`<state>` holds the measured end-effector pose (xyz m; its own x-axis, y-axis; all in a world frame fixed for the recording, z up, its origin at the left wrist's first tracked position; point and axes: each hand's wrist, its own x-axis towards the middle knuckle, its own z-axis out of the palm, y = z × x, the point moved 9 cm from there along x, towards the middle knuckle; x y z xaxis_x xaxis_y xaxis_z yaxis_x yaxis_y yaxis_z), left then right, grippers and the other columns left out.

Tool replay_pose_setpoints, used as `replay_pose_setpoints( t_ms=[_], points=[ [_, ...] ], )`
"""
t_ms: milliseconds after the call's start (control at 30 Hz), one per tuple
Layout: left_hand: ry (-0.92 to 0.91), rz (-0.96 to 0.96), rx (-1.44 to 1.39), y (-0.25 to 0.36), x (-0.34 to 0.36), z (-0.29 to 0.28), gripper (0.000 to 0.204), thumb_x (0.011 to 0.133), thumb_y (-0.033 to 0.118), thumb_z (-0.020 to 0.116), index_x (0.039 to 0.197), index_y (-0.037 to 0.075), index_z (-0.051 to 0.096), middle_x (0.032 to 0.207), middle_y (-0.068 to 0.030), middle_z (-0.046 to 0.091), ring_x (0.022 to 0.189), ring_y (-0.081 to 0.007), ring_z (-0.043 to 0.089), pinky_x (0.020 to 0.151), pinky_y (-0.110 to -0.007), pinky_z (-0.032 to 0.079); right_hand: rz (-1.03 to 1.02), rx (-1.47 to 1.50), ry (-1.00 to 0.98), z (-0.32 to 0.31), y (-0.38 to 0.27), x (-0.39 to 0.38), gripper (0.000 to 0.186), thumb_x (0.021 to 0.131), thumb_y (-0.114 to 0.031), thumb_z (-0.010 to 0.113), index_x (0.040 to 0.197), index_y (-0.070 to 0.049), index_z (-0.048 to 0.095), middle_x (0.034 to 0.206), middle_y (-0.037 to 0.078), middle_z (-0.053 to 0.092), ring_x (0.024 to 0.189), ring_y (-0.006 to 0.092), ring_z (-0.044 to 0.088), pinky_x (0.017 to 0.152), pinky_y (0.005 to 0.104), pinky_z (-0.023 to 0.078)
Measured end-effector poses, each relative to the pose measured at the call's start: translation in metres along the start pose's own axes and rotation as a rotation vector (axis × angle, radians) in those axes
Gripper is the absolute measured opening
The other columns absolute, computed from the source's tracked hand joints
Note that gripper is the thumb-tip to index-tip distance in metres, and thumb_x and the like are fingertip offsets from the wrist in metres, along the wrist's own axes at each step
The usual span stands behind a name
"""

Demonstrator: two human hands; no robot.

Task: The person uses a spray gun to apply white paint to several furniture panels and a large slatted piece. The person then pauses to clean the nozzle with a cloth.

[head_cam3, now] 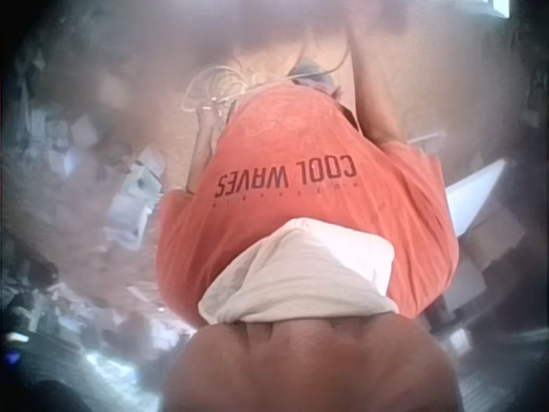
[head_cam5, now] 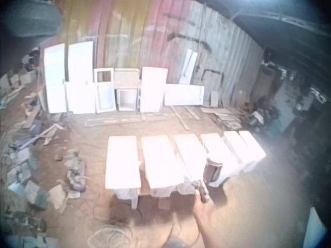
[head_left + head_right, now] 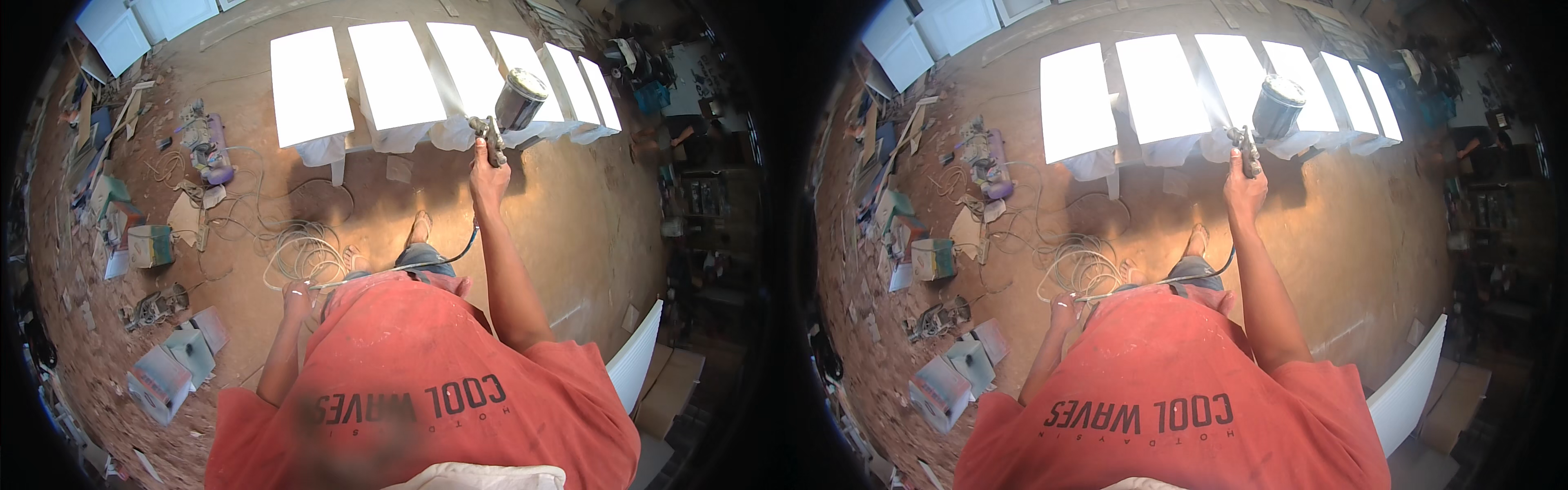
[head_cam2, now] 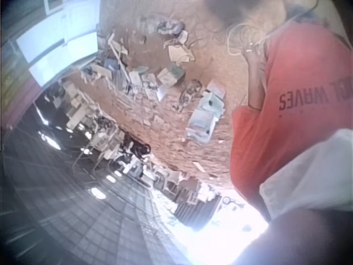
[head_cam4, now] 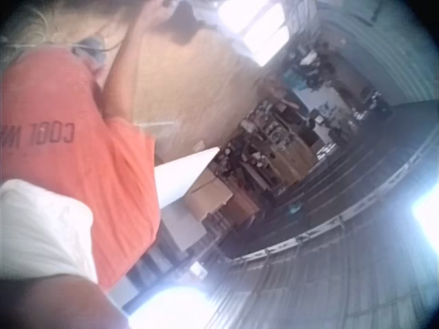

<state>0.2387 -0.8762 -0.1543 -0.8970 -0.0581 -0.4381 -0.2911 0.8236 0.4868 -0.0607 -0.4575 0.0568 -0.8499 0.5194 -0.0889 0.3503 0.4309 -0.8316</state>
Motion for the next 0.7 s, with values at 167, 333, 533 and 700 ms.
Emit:
replay_pose_setpoints(
  t_ms=[167,333,533,700],
  points=[
    [0.041,0.067,0.037,0.004,-0.003,-0.006,0.02,0.086,0.018,0.068,0.102,0.009,0.075,0.099,-0.0151,0.073,0.094,-0.0371,0.065,0.088,-0.049,0.047,-0.009,0.1,-0.15,0.024,-0.004,-0.035,0.047,0.092,-0.047,0.069,0.108,-0.003,0.072,0.082,0.009,0.07,0.08,0.0228,0.065,0.077,0.038,0.049],
    [0.082,0.106,0.021,0.01,-0.004,-0.014,0.019,0.087,0.017,0.066,0.101,0.009,0.076,0.097,-0.0155,0.073,0.092,-0.037,0.066,0.087,-0.049,0.047,-0.087,0.228,-0.276,0.043,-0.023,-0.071,0.039,0.092,-0.039,0.074,0.085,-0.002,0.066,0.067,-0.003,0.055,0.062,0.0086,0.049,0.057,0.0281,0.04],
    [0.013,0.085,0.049,0.019,0.003,-0.009,0.02,0.088,0.019,0.066,0.101,0.009,0.076,0.094,-0.0165,0.072,0.091,-0.0373,0.065,0.086,-0.05,0.047,-0.049,0.197,-0.223,0.024,-0.01,-0.061,0.04,0.092,-0.042,0.073,0.089,-0.002,0.068,0.067,-0.002,0.057,0.063,0.0092,0.051,0.058,0.0288,0.041],
    [0.005,0.095,0.093,0.025,0.004,-0.008,0.021,0.087,0.021,0.067,0.101,0.008,0.077,0.092,-0.0178,0.072,0.09,-0.0377,0.066,0.084,-0.05,0.048,0.051,0.147,-0.094,-0.012,0.014,-0.036,0.047,0.093,-0.047,0.069,0.102,0.0,0.069,0.073,0.005,0.062,0.07,0.0172,0.057,0.069,0.035,0.045]
  ],
)
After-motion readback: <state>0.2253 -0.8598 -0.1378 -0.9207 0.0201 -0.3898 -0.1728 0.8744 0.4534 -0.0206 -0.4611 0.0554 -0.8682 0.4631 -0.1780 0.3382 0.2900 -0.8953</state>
